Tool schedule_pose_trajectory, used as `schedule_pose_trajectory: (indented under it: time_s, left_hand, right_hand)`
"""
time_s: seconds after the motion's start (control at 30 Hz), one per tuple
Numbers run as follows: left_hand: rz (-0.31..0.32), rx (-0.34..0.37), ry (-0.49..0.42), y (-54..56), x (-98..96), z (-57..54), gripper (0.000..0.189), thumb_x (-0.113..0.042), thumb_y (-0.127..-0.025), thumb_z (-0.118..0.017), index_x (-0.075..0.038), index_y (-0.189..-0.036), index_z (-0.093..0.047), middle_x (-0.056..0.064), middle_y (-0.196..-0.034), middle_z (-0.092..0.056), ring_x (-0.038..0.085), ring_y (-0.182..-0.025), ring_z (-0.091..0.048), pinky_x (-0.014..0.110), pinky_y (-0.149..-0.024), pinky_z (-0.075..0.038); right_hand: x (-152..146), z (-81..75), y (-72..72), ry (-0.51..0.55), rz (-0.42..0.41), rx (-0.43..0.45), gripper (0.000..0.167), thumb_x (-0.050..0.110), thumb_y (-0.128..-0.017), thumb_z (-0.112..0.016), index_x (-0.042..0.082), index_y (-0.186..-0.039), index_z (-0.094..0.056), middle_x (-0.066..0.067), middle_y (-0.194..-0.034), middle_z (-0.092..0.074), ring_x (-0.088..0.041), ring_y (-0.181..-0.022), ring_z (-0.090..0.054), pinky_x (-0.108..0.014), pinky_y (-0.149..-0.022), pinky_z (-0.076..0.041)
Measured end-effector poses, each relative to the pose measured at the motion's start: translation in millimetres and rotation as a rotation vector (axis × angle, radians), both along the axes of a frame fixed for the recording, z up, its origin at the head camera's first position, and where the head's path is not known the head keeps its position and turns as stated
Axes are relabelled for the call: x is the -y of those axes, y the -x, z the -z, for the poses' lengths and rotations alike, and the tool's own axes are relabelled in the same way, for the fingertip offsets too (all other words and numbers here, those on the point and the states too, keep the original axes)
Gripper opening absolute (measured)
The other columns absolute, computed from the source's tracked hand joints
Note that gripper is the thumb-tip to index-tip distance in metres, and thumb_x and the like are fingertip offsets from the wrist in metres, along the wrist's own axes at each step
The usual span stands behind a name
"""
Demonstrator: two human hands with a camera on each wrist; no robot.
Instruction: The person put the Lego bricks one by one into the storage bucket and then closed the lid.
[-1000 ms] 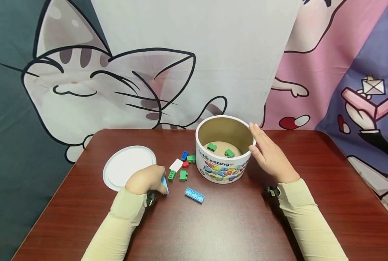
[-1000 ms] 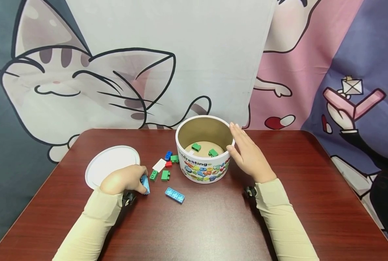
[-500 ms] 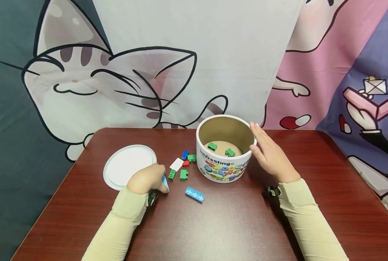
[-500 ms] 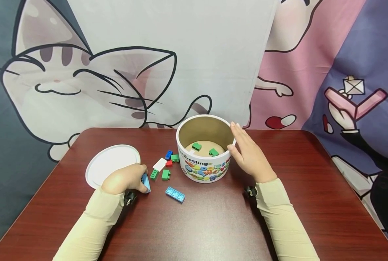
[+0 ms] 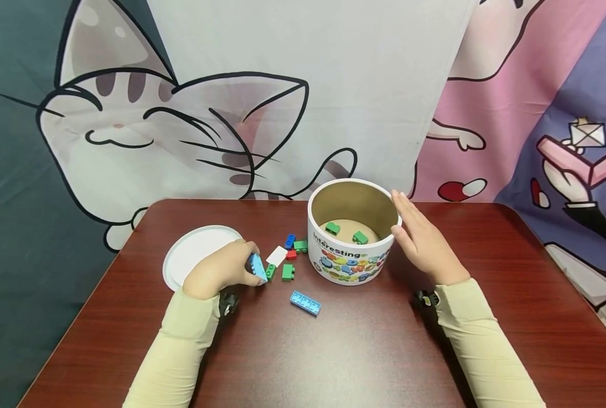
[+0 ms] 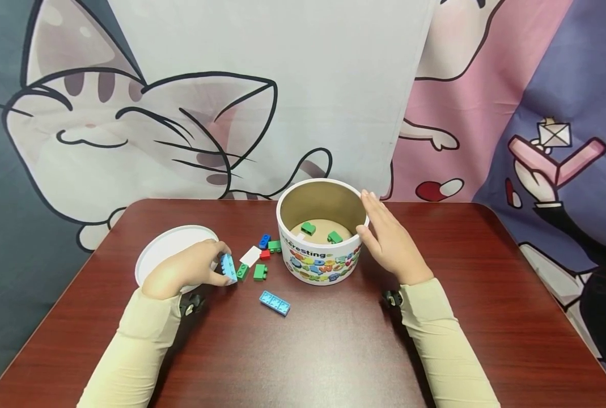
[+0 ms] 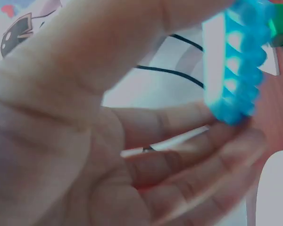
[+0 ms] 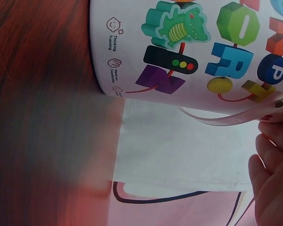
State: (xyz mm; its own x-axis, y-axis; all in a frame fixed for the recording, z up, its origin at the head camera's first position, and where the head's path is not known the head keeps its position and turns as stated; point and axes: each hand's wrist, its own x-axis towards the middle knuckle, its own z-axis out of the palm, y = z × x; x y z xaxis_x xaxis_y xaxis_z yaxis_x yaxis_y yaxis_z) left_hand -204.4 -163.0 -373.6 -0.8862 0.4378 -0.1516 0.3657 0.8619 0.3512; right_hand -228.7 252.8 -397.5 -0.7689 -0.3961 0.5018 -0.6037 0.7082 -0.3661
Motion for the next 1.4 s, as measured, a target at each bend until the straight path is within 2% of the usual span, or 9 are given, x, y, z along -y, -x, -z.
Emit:
schedule_pose_trajectory:
  time_s: [0.2, 0.33, 0.57, 0.73, 0.9, 1.03, 1.2, 1.4]
  left_hand:
    - [0.035, -0.043, -0.138, 2.5, 0.6, -3.7, 0.059, -0.031, -0.079, -0.086, 0.002, -0.122, -0.062, 0.015, -0.115, -0.063, 0.032, -0.107, -0.061, 0.047, -0.097, -0.050]
    - [0.044, -0.108, -0.239, 3.1, -2.8, -3.7, 0.062, -0.033, -0.078, -0.088, -0.002, -0.126, -0.062, 0.014, -0.121, -0.063, 0.031, -0.114, -0.060, 0.049, -0.102, -0.049]
    - [0.004, -0.181, -0.386, 3.5, -11.1, -0.6, 0.066, -0.035, -0.078, -0.089, -0.008, -0.131, -0.061, 0.008, -0.126, -0.063, 0.027, -0.115, -0.059, 0.047, -0.099, -0.052]
    - [-0.020, -0.230, -0.486, 3.4, -17.3, 2.9, 0.064, -0.031, -0.077, -0.091, -0.010, -0.131, -0.062, 0.006, -0.124, -0.063, 0.024, -0.111, -0.060, 0.044, -0.095, -0.054]
    - [-0.009, -0.272, -0.581, 5.6, -25.7, 10.7, 0.066, -0.027, -0.076, -0.091, -0.009, -0.132, -0.062, 0.007, -0.125, -0.063, 0.026, -0.108, -0.063, 0.043, -0.092, -0.056]
    - [0.008, -0.299, -0.621, 8.5, -32.3, 14.1, 0.066, -0.026, -0.076, -0.091, -0.008, -0.132, -0.062, 0.007, -0.122, -0.063, 0.026, -0.106, -0.065, 0.043, -0.091, -0.056]
    - [0.000, -0.297, -0.674, 11.5, -39.6, 8.1, 0.063, -0.024, -0.078, -0.091, -0.011, -0.132, -0.061, 0.006, -0.119, -0.062, 0.022, -0.105, -0.065, 0.044, -0.093, -0.056]
    - [-0.021, -0.294, -0.721, 14.6, -50.3, -9.2, 0.065, -0.025, -0.079, -0.089, -0.010, -0.135, -0.060, 0.006, -0.121, -0.062, 0.024, -0.109, -0.066, 0.040, -0.096, -0.054]
  right_hand:
    - [-0.5, -0.2, 0.1, -0.006, 0.010, 0.007, 0.064, 0.028, -0.104, -0.054, 0.005, -0.159, -0.030, -0.015, -0.163, -0.031, -0.032, -0.152, -0.024, -0.032, -0.124, -0.016]
    - [0.0, -0.9, 0.3, -0.007, 0.009, 0.010, 0.064, 0.030, -0.104, -0.054, 0.005, -0.158, -0.031, -0.015, -0.163, -0.032, -0.034, -0.151, -0.025, -0.034, -0.124, -0.018]
    - [0.2, -0.2, 0.4, -0.011, 0.007, 0.008, 0.065, 0.026, -0.102, -0.057, 0.005, -0.158, -0.031, -0.015, -0.163, -0.032, -0.037, -0.150, -0.027, -0.035, -0.124, -0.018]
    - [0.7, -1.4, 0.2, -0.011, 0.005, 0.010, 0.064, 0.033, -0.104, -0.053, 0.005, -0.158, -0.031, -0.015, -0.162, -0.032, -0.036, -0.150, -0.027, -0.035, -0.124, -0.018]
    - [-0.1, -1.2, -0.3, -0.014, 0.011, 0.019, 0.065, 0.034, -0.105, -0.052, 0.006, -0.159, -0.030, -0.013, -0.163, -0.031, -0.031, -0.152, -0.023, -0.035, -0.124, -0.017]
    - [-0.7, -0.2, -0.7, -0.011, 0.016, 0.021, 0.066, 0.039, -0.105, -0.050, 0.007, -0.159, -0.030, -0.012, -0.164, -0.030, -0.029, -0.153, -0.022, -0.035, -0.124, -0.017]
    - [-1.1, 1.0, -1.0, -0.012, 0.018, 0.015, 0.065, 0.031, -0.104, -0.053, 0.006, -0.159, -0.030, -0.013, -0.164, -0.030, -0.033, -0.152, -0.025, -0.030, -0.124, -0.015]
    - [-0.3, 0.3, -0.8, -0.013, 0.022, 0.015, 0.066, 0.023, -0.101, -0.058, 0.006, -0.159, -0.031, -0.013, -0.163, -0.031, -0.036, -0.150, -0.027, -0.029, -0.124, -0.015]
